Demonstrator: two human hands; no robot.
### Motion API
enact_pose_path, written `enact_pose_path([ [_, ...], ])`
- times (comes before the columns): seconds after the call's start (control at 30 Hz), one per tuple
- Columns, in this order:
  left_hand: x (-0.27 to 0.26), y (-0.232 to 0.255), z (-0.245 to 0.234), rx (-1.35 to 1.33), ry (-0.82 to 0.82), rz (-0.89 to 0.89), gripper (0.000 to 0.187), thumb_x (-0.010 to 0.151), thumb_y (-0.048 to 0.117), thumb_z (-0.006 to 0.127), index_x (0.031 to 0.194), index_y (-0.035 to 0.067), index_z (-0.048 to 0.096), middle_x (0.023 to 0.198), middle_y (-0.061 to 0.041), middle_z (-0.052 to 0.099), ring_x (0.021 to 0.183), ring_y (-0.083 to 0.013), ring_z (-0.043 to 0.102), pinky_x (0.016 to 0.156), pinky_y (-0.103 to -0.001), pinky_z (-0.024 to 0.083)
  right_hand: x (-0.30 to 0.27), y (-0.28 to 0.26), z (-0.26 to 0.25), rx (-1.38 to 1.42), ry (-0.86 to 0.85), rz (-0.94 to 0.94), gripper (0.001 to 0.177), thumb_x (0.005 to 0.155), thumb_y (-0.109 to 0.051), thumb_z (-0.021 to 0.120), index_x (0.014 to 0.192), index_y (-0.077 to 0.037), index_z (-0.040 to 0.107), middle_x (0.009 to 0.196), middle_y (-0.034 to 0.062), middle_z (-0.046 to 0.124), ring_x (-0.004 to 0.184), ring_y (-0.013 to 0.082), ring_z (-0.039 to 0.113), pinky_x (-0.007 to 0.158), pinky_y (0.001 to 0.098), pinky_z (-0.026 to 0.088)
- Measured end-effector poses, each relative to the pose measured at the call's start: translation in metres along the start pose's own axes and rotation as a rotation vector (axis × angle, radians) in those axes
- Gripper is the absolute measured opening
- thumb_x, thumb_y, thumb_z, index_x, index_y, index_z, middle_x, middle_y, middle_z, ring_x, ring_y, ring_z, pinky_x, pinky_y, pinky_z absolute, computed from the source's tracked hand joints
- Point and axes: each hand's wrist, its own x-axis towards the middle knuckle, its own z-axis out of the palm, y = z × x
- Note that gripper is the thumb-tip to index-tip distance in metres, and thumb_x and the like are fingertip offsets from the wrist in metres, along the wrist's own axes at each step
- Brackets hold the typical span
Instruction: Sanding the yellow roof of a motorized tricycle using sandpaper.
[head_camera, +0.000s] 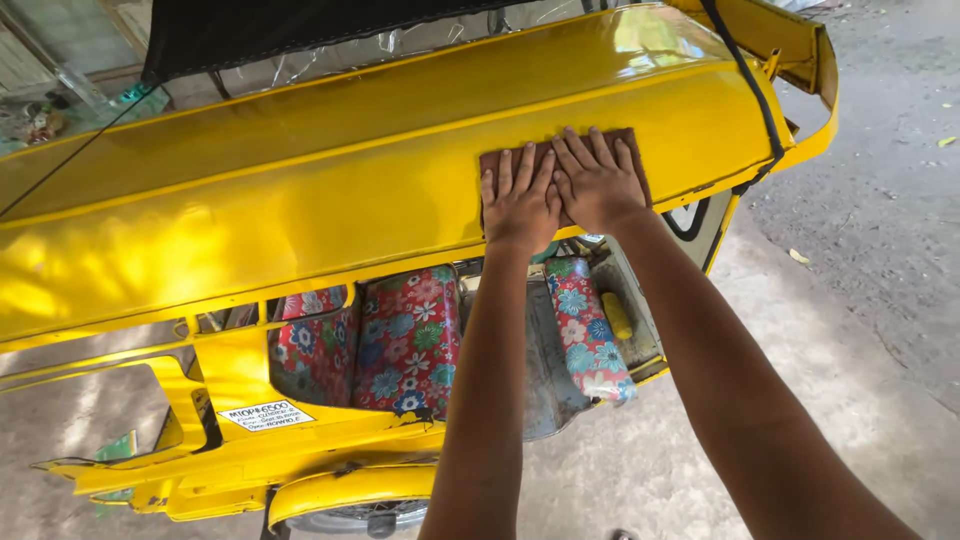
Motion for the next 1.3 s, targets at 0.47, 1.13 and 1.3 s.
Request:
enact_pose_path([
  [0.47,0.043,-0.021,0.006,-0.003,-0.009,-0.005,0.059,0.101,0.046,0.039,0.158,0.033,0.038,0.17,0.002,0.024,0.157,-0.0304,0.017,0.126,-0.057,0.007,0.047,0.002,0.002,0.018,-0.062,0.021,0.064,0.103,-0.043,0.034,0.162,-0.017,0.031,0.17,0.005,0.023,0.155,0.0356,0.018,0.122,0.0599,0.01],
  [1.13,0.192,-0.085,0.013,0.013,-0.379,-0.22,0.06,0.102,0.048,0.026,0.16,0.032,0.03,0.17,0.004,0.022,0.157,-0.0277,0.018,0.127,-0.052,0.01,0.218,0.018,0.033,0.105,-0.337,0.046,0.061,0.106,-0.045,0.025,0.161,-0.022,0.03,0.17,-0.0022,0.025,0.157,0.0261,0.018,0.126,0.0477,0.01],
  [1.3,0.215,-0.105,0.019,-0.024,-0.468,-0.224,0.063,0.102,0.052,0.026,0.162,0.035,0.024,0.172,0.005,0.015,0.158,-0.0278,0.013,0.128,-0.048,0.008,0.242,0.019,0.033,0.124,-0.418,0.052,0.061,0.105,-0.046,0.024,0.163,-0.026,0.024,0.171,-0.0043,0.017,0.159,0.0234,0.011,0.128,0.046,0.006],
])
